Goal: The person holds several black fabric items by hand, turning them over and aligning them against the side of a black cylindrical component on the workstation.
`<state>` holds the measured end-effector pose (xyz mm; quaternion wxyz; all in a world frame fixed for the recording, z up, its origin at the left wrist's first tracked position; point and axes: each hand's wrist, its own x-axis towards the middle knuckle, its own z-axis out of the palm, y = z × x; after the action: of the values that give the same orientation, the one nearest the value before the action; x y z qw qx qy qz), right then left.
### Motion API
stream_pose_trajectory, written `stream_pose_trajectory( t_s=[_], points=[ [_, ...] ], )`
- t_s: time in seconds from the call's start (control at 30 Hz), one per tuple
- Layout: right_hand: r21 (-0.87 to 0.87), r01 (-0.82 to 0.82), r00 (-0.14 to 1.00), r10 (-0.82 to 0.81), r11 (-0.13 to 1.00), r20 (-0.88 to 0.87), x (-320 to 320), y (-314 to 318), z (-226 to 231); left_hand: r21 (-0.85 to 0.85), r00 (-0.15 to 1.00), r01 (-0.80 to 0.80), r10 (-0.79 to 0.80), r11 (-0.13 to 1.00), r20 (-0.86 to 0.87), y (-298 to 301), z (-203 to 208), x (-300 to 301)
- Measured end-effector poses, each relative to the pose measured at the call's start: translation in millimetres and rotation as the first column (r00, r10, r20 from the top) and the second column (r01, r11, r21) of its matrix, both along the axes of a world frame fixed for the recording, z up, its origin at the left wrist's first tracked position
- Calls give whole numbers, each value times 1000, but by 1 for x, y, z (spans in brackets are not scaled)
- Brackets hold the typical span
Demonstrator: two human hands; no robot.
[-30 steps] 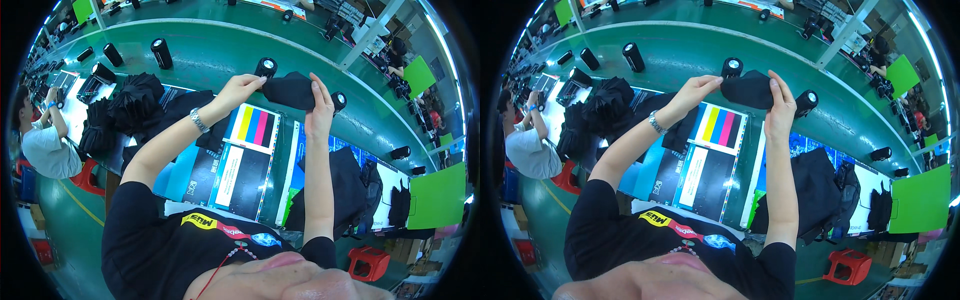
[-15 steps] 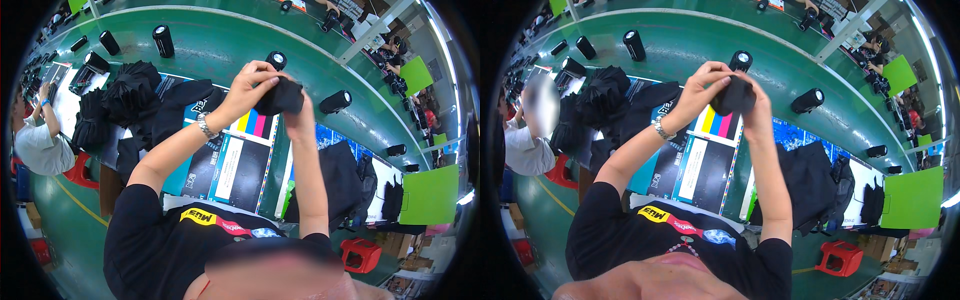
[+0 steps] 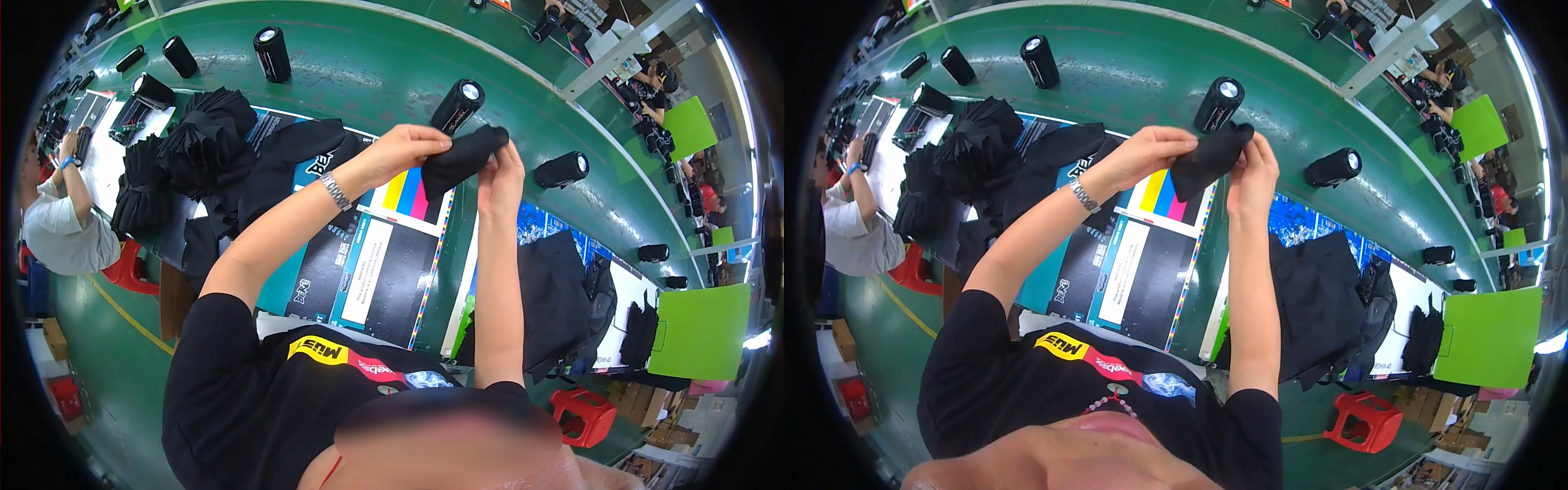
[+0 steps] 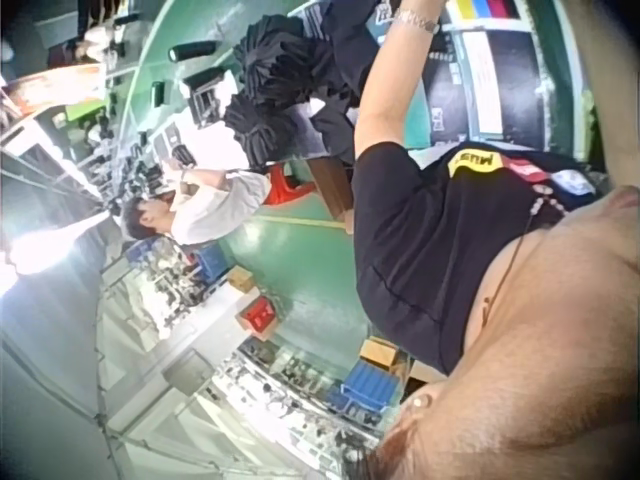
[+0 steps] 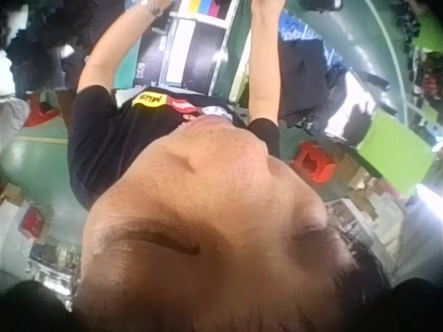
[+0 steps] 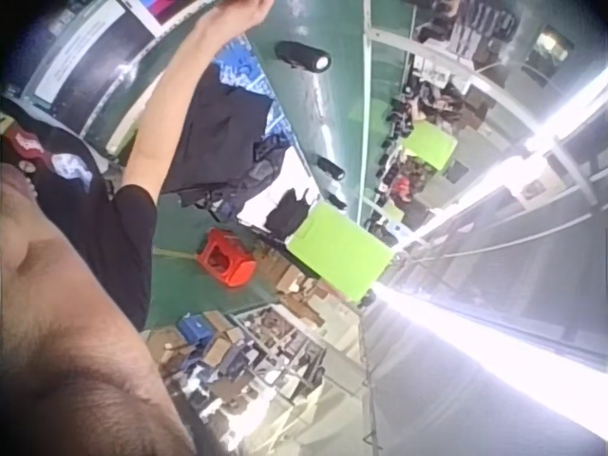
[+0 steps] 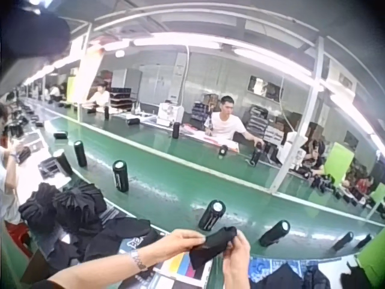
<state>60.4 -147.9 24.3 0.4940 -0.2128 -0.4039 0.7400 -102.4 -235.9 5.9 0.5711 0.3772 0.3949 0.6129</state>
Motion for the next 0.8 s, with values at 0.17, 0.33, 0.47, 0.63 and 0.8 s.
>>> stream_pose_trajectory(
  t_s=[0.17,0.33,0.47,0.63,0.8],
  points=[
    [570,358,698,-617,740,363,-31,57,-18,78,923,-342,351,936,-157,71,-1,-6],
    [850,374,301,-915,372,268,-59,101,-26,312,579,-673,740,671,-342,145,-26,-5],
    [782,315,354,-831,538,429,-70,125,-33,283,520,-743,789,607,-328,168,-37,-15],
    [188,1,647,-144,982,748,-37,172,-32,-283,883,-432,465,856,61,166,-48,-24],
    [40,-5,517,-31,999,855,-17,191,-34,-348,948,-263,174,900,-267,166,-29,-18]
  ],
)
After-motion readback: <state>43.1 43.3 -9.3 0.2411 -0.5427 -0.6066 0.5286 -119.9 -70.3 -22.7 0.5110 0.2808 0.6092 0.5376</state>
